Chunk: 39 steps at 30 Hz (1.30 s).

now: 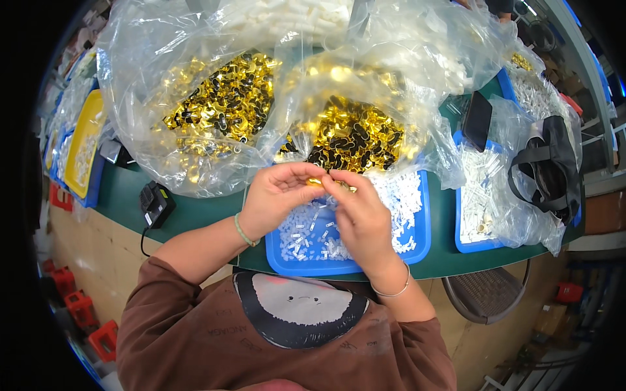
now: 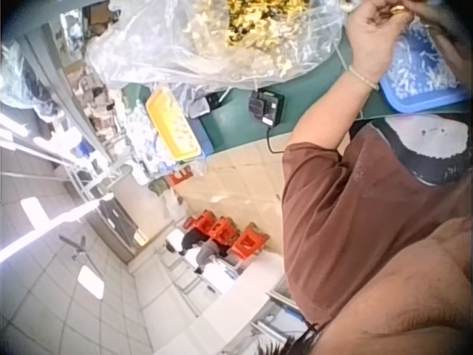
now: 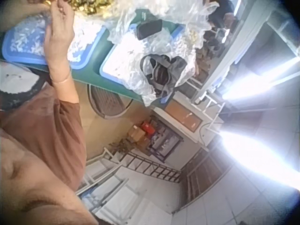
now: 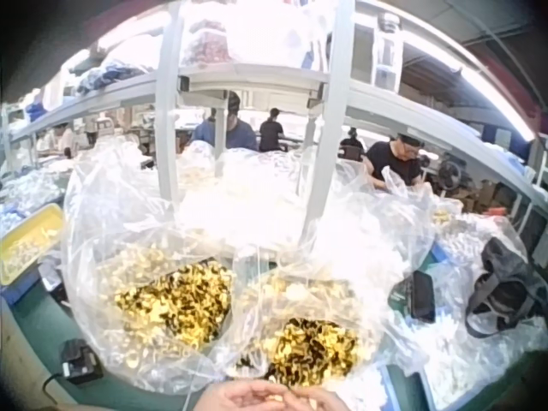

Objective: The person sits at a workstation and repeatedly picks up small gold and black components from a plastic bag. Using a metal tool, they insert a white plastic piece into each component and place the assembled unit into a blue tray. The process is repetitive and involves precise hand movements.

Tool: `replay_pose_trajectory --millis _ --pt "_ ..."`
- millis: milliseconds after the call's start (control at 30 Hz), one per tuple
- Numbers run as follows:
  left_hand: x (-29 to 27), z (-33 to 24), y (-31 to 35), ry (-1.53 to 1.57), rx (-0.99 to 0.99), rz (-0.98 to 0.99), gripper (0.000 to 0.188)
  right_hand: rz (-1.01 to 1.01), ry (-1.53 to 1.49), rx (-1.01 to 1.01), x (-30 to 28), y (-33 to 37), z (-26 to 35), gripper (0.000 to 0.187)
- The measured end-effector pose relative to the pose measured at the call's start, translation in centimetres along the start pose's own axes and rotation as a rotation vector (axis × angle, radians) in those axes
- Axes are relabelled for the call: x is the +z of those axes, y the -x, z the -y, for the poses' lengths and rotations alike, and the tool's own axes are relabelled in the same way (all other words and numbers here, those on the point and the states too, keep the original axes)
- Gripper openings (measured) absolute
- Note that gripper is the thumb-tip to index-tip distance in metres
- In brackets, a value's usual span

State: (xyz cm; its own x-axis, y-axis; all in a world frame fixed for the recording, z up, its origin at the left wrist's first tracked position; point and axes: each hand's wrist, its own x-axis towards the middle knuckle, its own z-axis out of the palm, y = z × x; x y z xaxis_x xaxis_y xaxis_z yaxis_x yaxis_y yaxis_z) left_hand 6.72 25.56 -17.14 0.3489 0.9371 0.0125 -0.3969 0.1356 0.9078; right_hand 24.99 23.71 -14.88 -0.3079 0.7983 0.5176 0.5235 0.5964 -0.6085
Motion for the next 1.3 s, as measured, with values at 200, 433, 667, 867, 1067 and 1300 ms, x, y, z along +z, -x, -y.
replay_pose_trajectory --millis 200,433,667,867,1067,1300 --pt "0.1 -0.5 -0.4 0.029 0.032 -0.028 0.035 -0.097 -0.053 0.152 -0.6 -0.5 1.0 0.050" --pt "-0.6 -1.3 -0.5 0.079 -0.150 0.026 0.029 0.259 0.179 0.391 -5.8 0.0 1.1 0.020" --pt "-0.9 -1.4 -0.6 0.147 -0.193 0.108 0.030 0.314 0.311 0.391 -5.8 0.8 0.0 0.019" --pt "-1.0 -1.6 -0.7 0.130 -0.221 0.044 0.033 0.297 0.384 0.350 -4.1 0.8 -0.9 0.015" --pt "-1.0 -1.5 -0.9 0.251 -0.220 0.011 0.024 0.204 0.224 0.375 -4.1 0.4 -1.4 0.012" --pt "-1.8 -0.5 -1.0 0.301 -0.147 0.057 0.023 0.478 0.081 0.419 -7.8 0.8 -0.2 0.016"
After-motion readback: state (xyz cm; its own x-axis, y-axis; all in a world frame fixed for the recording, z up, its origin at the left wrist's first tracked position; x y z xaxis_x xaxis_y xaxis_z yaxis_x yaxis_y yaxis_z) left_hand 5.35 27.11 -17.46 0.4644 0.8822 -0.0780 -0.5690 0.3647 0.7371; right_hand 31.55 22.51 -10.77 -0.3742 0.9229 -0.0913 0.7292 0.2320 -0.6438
